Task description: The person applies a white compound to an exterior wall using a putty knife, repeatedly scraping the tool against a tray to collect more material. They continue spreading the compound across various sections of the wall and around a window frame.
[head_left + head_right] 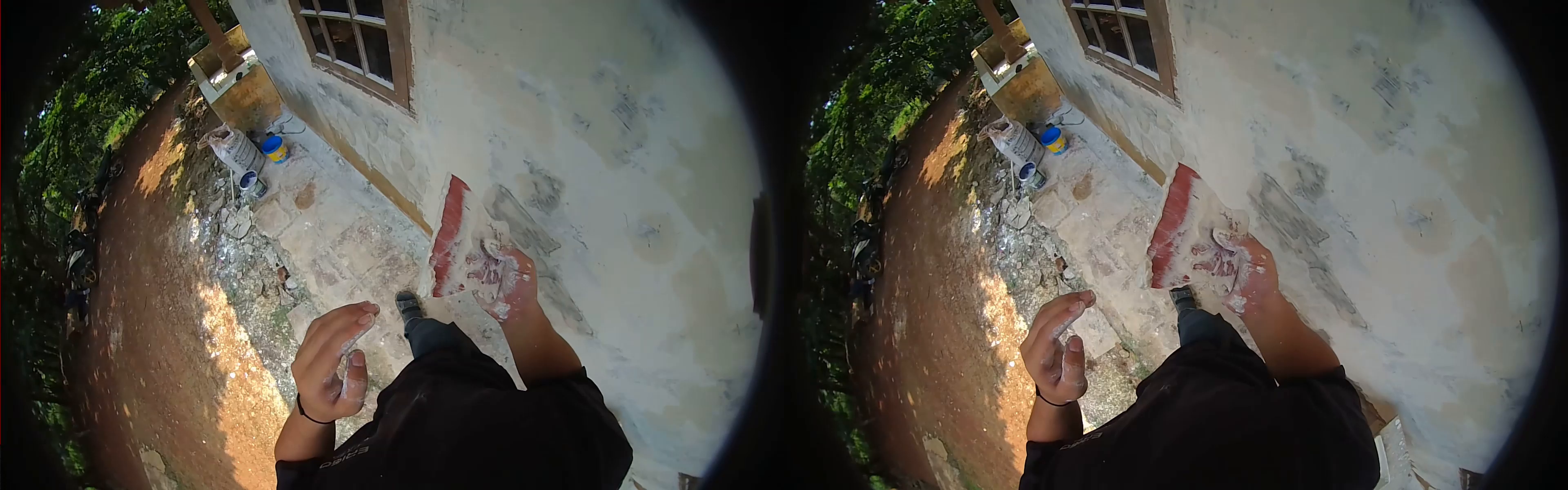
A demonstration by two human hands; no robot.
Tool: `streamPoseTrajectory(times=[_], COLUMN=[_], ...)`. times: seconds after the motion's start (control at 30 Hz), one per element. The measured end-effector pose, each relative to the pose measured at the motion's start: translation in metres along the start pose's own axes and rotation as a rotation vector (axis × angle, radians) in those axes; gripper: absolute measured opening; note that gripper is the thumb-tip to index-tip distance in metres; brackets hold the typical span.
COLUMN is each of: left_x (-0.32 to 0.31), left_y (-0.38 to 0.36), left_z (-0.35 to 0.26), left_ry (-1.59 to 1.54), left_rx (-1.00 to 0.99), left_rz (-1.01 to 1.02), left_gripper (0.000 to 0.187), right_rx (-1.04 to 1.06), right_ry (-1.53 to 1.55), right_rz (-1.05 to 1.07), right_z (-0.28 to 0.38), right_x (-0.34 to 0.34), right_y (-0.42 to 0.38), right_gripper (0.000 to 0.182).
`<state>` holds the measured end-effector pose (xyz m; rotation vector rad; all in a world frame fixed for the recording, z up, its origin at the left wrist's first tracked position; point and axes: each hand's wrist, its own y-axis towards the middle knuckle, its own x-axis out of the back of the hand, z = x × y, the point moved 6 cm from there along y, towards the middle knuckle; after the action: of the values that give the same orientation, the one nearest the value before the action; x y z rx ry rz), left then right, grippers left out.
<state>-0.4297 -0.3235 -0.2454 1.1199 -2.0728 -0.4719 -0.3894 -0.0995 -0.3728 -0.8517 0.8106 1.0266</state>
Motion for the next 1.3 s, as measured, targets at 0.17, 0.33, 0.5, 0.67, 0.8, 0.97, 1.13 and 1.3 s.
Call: streamPoseTrajectory(times=[0.17,0.33,0.5,0.67,0.8,0.97,1.13,1.3], left_x=[0.008,0.069,0.160,0.258,0.322,0.368,0.371,0.364], left_y=[0.081,0.112,0.116,0.125,0.171,0.238,0.303,0.379], left_z=[0.096,0.173,0.271,0.376,0.429,0.501,0.598,0.695], left_ry=[0.043,0.100,0.176,0.149,0.089,0.024,-0.050,-0.052], left_rx=[-0.026,0.109,0.327,0.370,0.385,0.317,0.259,0.261], left_rz=[0.061,0.022,-0.126,-0.197,-0.122,0.065,0.204,0.341], left_gripper=[0.029,0.030,0.033,0.033,0.028,0.030,0.030,0.030], right_rx=[0.064,0.002,-0.099,-0.085,-0.112,0.006,0.060,0.050], right_ry=[0.011,-0.133,-0.250,-0.186,-0.063,-0.101,0.058,0.241], right_rz=[-0.050,-0.152,-0.087,-0.144,-0.147,-0.249,-0.464,-0.480], right_z=[0.004,-0.018,-0.071,-0.160,-0.209,-0.233,-0.275,-0.303], right_x=[-0.007,-0.052,-0.109,-0.171,-0.216,-0.240,-0.214,-0.187], right_y=[0.109,0.218,0.344,0.435,0.492,0.554,0.625,0.727], right_gripper=[0.032,0.032,0.035,0.035,0.036,0.034,0.029,0.026])
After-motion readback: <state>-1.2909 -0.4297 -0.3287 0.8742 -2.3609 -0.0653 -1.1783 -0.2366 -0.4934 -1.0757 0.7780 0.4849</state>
